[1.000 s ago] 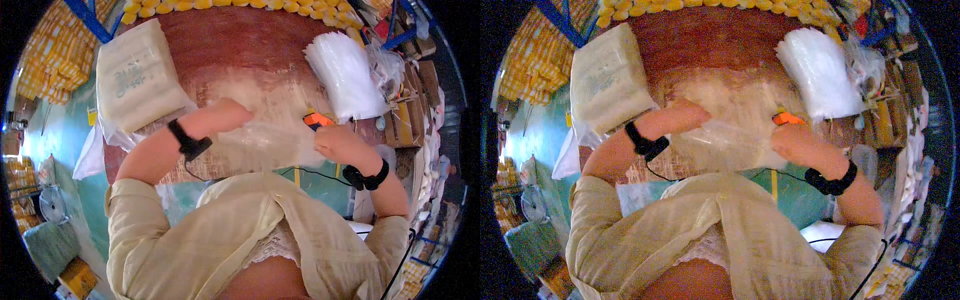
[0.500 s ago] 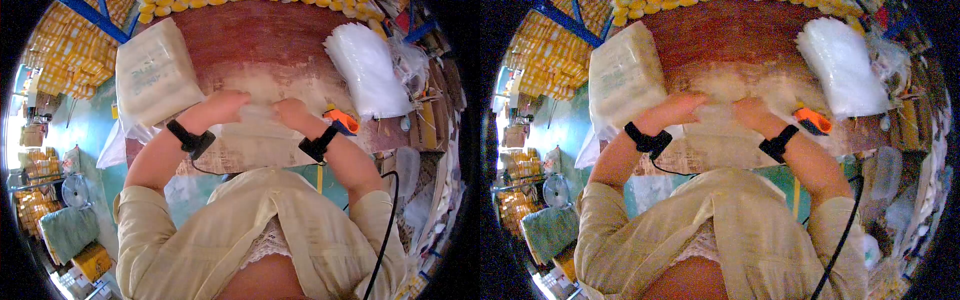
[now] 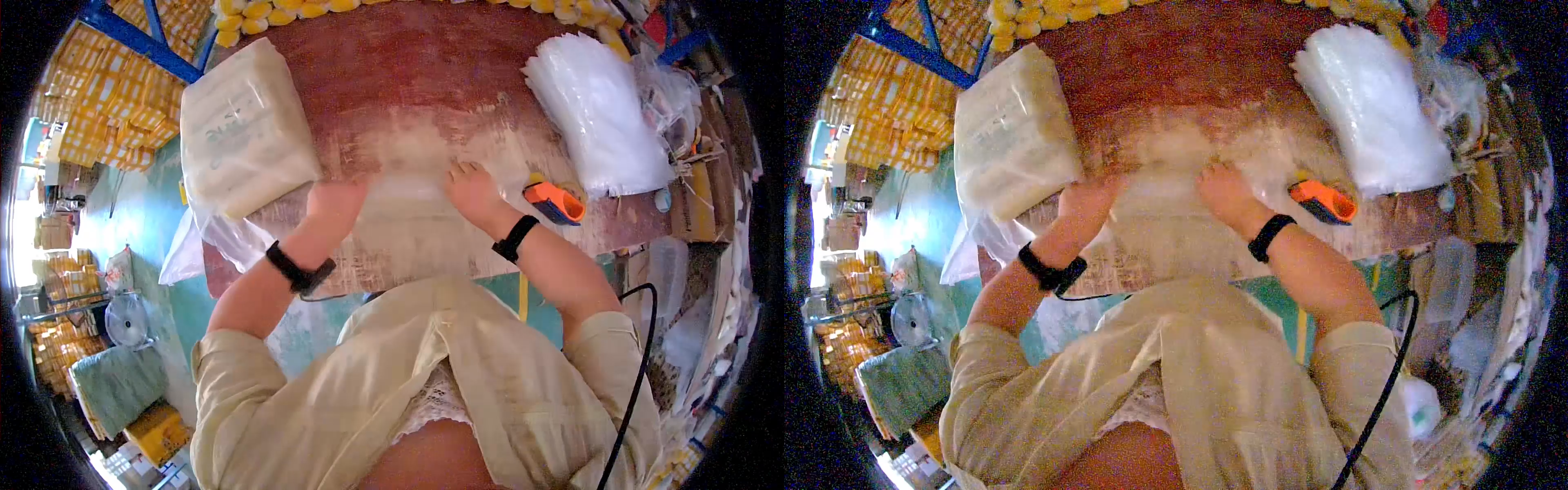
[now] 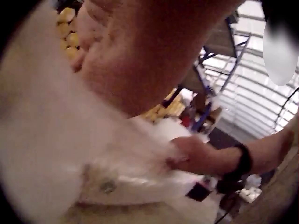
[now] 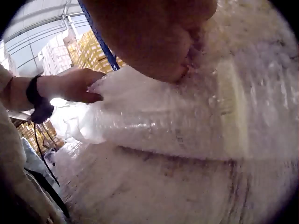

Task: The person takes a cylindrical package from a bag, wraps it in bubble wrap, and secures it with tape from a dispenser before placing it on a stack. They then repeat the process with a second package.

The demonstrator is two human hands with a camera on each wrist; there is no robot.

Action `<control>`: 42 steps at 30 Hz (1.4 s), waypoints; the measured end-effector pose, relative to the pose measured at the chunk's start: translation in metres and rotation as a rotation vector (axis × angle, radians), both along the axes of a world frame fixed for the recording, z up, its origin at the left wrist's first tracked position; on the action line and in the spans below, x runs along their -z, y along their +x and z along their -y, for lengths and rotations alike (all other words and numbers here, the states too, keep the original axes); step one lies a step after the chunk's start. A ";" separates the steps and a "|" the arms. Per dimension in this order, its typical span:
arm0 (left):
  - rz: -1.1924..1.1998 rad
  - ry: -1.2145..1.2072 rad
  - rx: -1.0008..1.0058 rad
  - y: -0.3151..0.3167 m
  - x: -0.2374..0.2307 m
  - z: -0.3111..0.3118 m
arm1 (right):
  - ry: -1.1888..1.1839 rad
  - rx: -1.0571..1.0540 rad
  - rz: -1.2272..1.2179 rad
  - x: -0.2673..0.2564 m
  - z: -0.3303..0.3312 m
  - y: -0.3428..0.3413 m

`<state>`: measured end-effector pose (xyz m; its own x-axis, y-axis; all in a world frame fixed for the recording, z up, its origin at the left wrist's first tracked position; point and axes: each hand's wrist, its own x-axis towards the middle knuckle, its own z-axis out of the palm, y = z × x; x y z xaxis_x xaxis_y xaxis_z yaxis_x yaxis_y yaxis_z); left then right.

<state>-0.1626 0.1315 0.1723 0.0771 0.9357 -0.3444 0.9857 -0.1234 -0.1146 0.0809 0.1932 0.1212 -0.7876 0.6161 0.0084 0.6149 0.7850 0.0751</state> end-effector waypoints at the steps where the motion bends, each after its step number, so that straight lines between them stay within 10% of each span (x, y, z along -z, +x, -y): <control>1: 0.006 0.070 0.072 0.007 -0.015 0.006 | -0.023 -0.006 0.040 -0.015 0.001 -0.002; 19: 0.116 0.516 0.375 0.077 0.090 0.024 | -0.145 -0.078 -0.285 0.019 0.050 0.091; 23: 0.138 0.541 0.372 0.075 0.096 0.003 | -0.417 0.406 -0.213 -0.003 0.054 0.139; 26: 0.134 0.573 0.398 0.079 0.097 -0.004 | -0.045 0.665 -0.596 0.018 0.054 0.206; 35: 0.067 0.606 0.473 0.077 0.091 -0.011 | -0.164 0.577 -0.013 0.053 0.015 0.241; 42: 0.079 0.450 0.502 0.079 0.068 -0.022 | -0.025 0.473 -0.151 0.010 0.025 0.220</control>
<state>-0.0838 0.1536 0.1045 0.5486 0.8307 0.0947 0.8288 -0.5255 -0.1921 0.3007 0.1677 0.1109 -0.4132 0.9069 0.0818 0.9065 0.4182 -0.0576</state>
